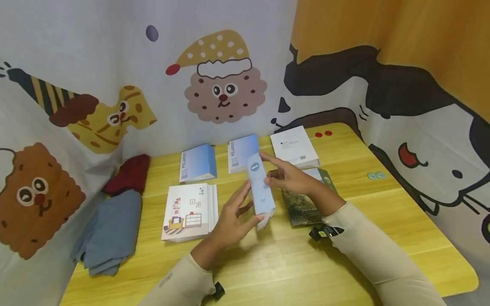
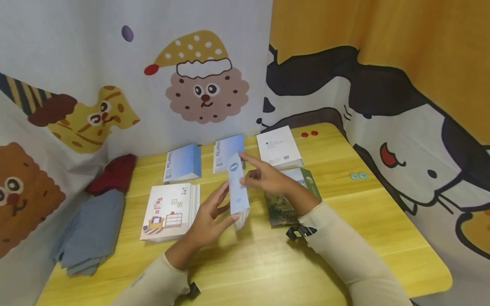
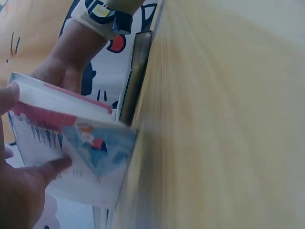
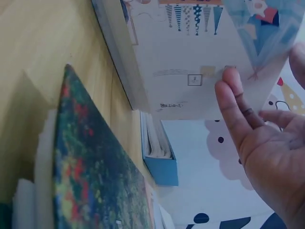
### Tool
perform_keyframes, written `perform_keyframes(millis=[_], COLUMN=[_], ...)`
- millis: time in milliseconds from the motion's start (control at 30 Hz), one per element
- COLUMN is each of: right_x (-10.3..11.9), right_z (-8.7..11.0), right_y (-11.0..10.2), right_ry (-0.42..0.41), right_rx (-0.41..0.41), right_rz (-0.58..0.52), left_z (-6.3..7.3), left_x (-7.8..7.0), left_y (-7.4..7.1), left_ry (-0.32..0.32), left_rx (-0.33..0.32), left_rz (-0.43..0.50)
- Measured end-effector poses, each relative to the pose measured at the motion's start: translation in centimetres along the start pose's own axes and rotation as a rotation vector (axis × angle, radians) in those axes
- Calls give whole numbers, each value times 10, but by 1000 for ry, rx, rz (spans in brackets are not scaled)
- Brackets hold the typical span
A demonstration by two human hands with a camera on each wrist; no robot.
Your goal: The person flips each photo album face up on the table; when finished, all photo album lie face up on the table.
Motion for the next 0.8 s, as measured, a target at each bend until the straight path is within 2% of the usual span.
perform_keyframes(millis=[100, 233, 367, 467, 600, 800], right_x=[-2, -14, -28, -34, -40, -42], right_z=[1, 1, 5, 12, 20, 25], right_y=[3, 12, 22, 29, 37, 42], right_ry=[-28, -61, -12, 65, 131, 125], right_rx=[40, 61, 93, 127, 153, 115], right_rz=[-1, 117, 231, 288, 360, 491], left_z=[3, 6, 10, 15, 21, 26], left_x=[2, 5, 9, 11, 14, 22], left_y=[-4, -11, -23, -37, -54, -62], left_ry=[-12, -24, -72, -171, -338, -502], left_rx=[28, 62, 67, 69, 47, 18], left_rz=[94, 168, 182, 198, 180, 21])
Point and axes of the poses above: each hand's wrist, its own z-axis away from the middle knuckle, its own y-axis out of the palm, x = y × z, the point moved 2 cm from there along -z, towards the middle knuckle, and after that the axes turned 10 degrees about -x, right-handed, at the moved point
